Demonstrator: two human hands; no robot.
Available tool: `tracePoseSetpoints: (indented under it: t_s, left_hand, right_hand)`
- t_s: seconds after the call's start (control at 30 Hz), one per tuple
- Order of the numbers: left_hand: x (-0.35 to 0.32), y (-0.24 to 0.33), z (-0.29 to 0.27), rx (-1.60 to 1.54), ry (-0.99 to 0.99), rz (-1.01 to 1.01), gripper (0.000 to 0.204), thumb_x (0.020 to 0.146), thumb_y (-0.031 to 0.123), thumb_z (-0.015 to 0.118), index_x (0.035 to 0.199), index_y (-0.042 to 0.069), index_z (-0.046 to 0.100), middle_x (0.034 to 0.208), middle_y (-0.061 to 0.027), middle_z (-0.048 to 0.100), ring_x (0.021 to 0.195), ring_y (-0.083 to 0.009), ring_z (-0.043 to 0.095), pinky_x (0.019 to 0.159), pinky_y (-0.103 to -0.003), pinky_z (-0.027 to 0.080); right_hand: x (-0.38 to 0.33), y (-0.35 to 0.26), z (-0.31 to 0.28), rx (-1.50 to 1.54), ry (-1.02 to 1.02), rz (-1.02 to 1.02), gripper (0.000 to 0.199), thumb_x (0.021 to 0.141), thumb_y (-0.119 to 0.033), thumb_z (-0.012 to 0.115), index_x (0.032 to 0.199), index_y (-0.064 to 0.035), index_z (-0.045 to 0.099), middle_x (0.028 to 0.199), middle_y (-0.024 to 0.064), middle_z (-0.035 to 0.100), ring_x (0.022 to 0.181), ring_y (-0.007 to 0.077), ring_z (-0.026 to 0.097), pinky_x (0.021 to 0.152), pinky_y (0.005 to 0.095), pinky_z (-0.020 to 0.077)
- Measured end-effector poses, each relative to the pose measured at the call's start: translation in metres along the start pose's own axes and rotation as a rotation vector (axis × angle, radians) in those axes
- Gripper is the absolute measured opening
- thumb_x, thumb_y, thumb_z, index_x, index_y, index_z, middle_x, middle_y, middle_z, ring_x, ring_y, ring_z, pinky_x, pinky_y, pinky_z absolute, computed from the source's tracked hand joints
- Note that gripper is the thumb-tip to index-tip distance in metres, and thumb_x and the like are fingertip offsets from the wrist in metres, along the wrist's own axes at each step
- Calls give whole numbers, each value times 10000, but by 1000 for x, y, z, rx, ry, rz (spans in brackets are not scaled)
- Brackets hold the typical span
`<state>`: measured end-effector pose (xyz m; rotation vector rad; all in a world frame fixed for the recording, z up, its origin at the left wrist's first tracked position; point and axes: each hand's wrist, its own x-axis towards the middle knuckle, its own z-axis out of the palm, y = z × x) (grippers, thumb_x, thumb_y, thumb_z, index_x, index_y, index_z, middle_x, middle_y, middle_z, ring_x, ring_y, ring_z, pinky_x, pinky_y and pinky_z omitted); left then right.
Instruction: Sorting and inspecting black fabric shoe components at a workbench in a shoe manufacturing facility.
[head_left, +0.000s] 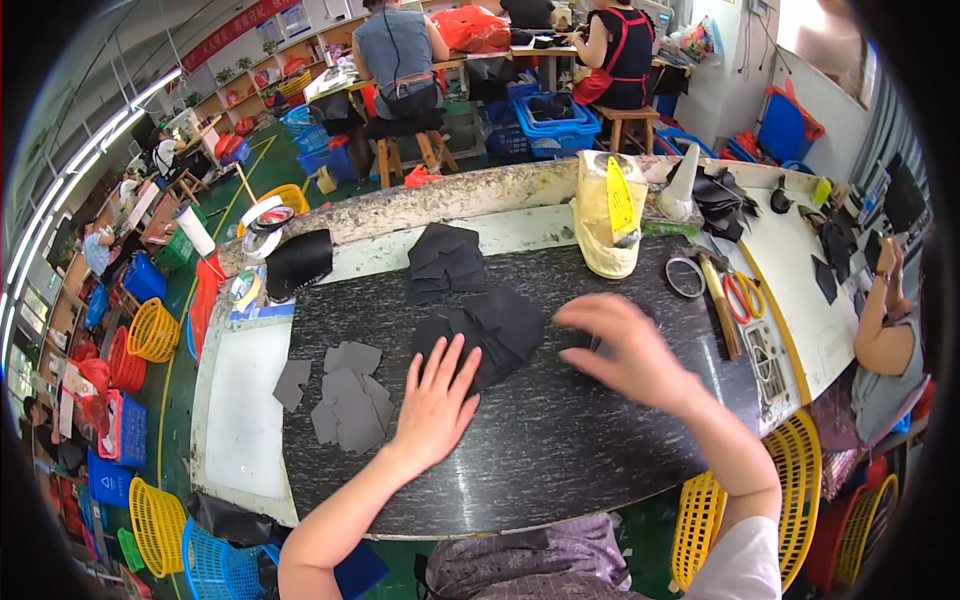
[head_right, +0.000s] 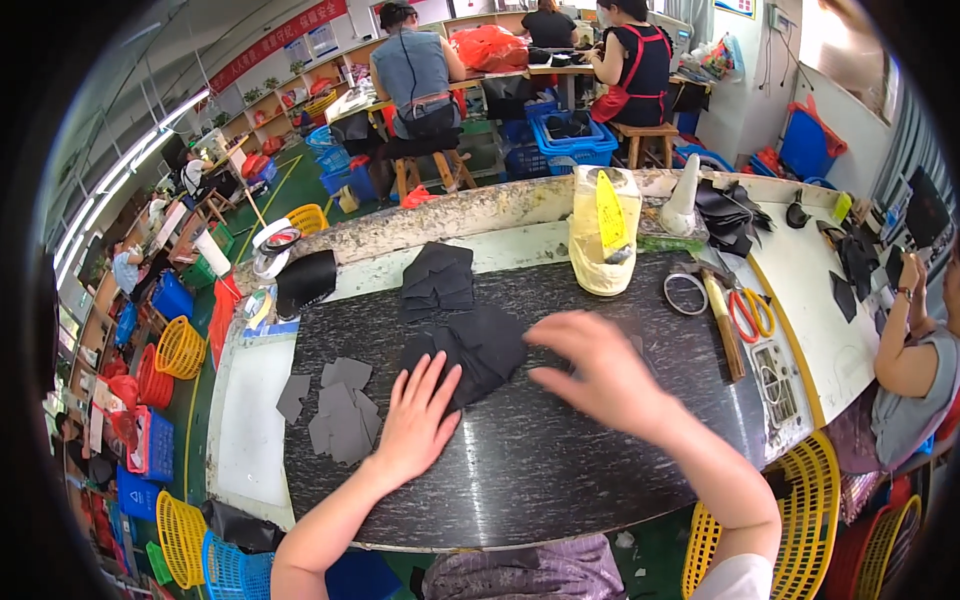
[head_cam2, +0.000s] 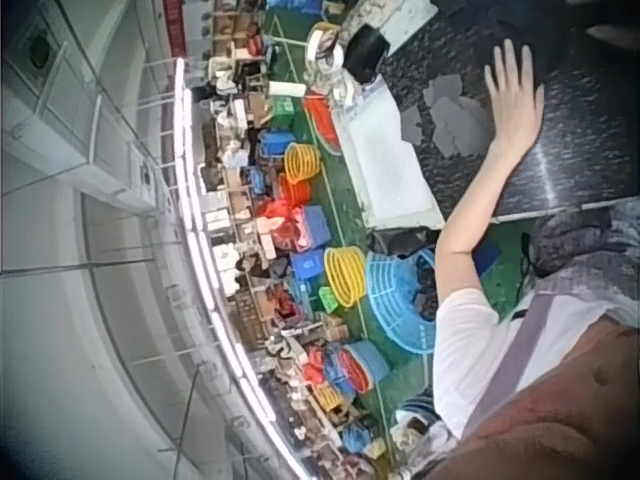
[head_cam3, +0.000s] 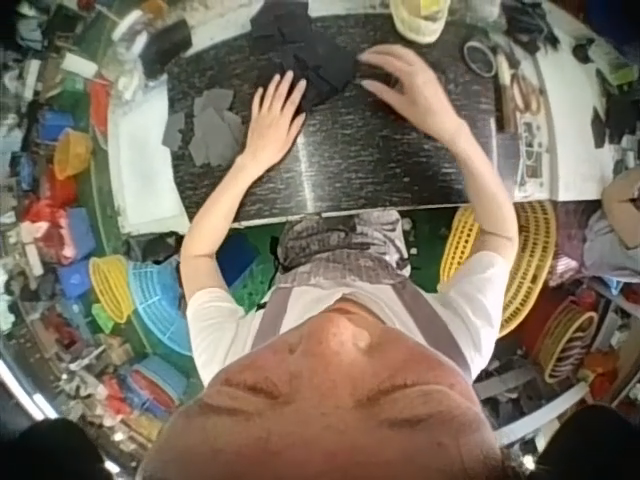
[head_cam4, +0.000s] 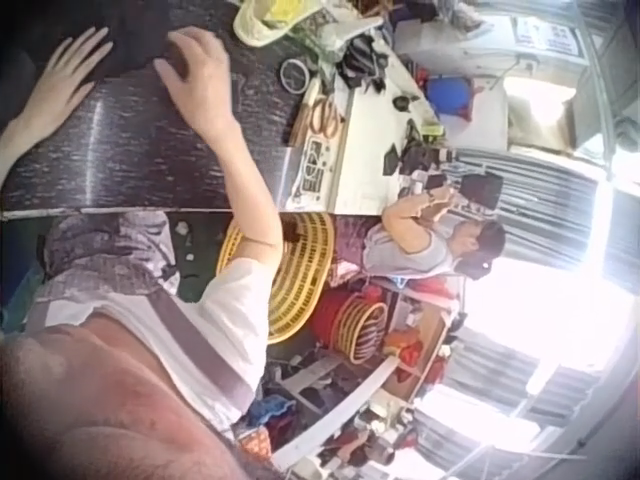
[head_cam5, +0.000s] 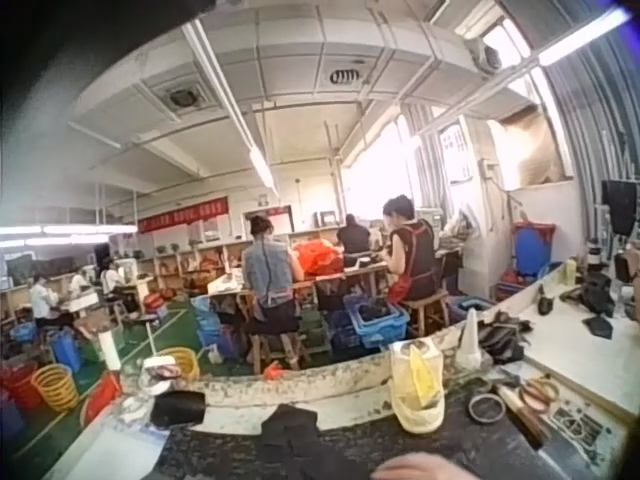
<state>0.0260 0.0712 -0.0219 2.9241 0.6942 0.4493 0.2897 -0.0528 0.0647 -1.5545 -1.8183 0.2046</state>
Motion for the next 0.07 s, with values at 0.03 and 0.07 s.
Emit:
tracePoseSetpoints:
  t_s: [0.03, 0.07]
  left_hand:
    - [1, 6, 2, -26, 9, 0, 701, 912, 219, 648, 1524, 114, 323, 1580, -191, 246, 1453, -394, 254, 1159, -579, 223]
    - [0, 6, 2, -13, -10, -10, 708, 918, 232, 647, 1533, 130, 310, 1584, -186, 239, 1461, -391, 239, 1166, -577, 209]
  right_hand:
    - [6, 2, 23, 8, -79, -15, 394, 834, -192, 751, 1190, -58, 649, 1266, 156, 592, 1214, 306, 543, 1037, 405, 436]
    - [16, 3, 51, -142, -81, -48, 412, 868, -234, 717, 1235, -71, 621, 1302, 186, 564, 1218, 303, 548, 1046, 411, 432]
